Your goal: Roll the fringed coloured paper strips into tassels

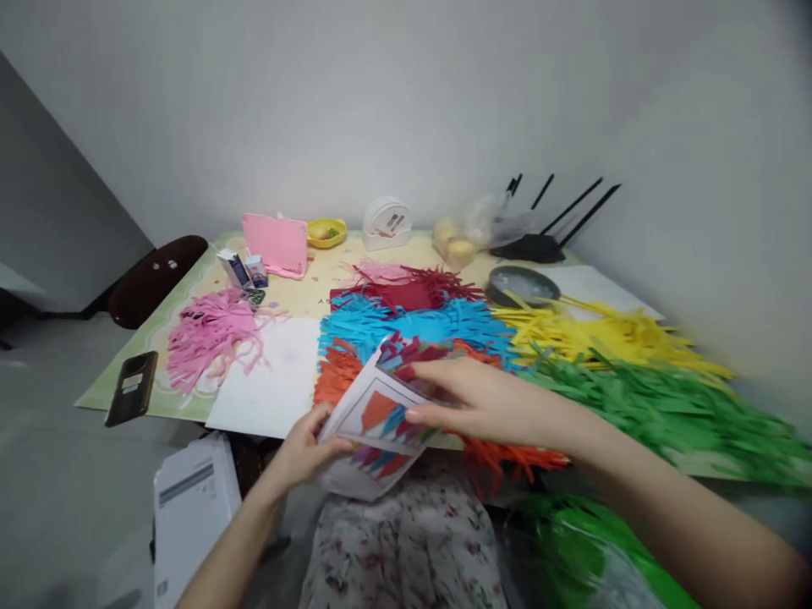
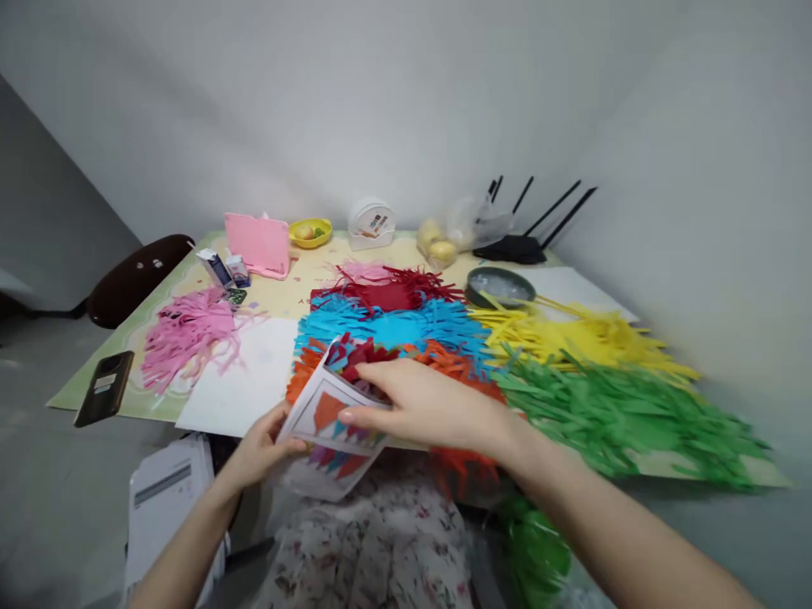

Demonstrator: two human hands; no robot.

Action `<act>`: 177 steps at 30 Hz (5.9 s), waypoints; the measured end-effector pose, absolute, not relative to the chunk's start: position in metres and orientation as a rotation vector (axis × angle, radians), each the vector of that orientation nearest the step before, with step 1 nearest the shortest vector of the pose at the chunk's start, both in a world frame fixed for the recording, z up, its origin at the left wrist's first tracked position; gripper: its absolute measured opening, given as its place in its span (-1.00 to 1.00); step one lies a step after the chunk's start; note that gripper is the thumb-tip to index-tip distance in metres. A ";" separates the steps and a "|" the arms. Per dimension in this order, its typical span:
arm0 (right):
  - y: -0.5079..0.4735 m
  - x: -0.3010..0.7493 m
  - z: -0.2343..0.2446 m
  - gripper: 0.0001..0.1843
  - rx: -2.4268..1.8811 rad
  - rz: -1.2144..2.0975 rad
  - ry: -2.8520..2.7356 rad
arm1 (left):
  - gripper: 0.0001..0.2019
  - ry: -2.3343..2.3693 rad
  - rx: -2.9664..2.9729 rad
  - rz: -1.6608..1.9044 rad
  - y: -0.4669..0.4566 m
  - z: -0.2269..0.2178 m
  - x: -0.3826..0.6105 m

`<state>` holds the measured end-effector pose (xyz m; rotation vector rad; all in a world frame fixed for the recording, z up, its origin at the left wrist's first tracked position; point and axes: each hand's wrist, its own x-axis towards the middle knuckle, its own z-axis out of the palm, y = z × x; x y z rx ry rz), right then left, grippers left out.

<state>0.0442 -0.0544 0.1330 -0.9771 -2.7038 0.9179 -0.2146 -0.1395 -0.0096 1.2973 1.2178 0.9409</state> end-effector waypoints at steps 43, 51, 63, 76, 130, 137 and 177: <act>-0.113 0.092 -0.058 -0.51 -1.296 1.446 -1.319 | -0.52 1.469 0.762 1.104 -0.128 -0.041 -0.095; -0.108 0.106 -0.036 -0.38 -1.222 1.246 -1.182 | -0.55 1.423 0.905 0.851 -0.136 -0.044 -0.108; -0.111 0.101 -0.038 -0.73 -1.354 1.021 -1.064 | -0.59 1.348 1.083 1.345 -0.118 -0.025 -0.114; -0.107 0.119 -0.039 -0.84 -1.438 1.098 -1.153 | -0.77 1.470 1.167 1.192 -0.108 -0.021 -0.127; -0.069 0.135 0.004 -0.70 -1.220 1.482 -1.774 | -0.70 1.102 1.288 0.402 -0.053 0.028 -0.150; -0.069 0.136 0.007 -0.72 -1.220 1.515 -1.766 | -0.65 1.090 1.221 0.364 -0.049 0.024 -0.153; -0.061 0.134 0.029 -0.61 -0.929 1.530 -2.139 | -0.72 1.082 1.940 0.672 -0.097 0.032 -0.152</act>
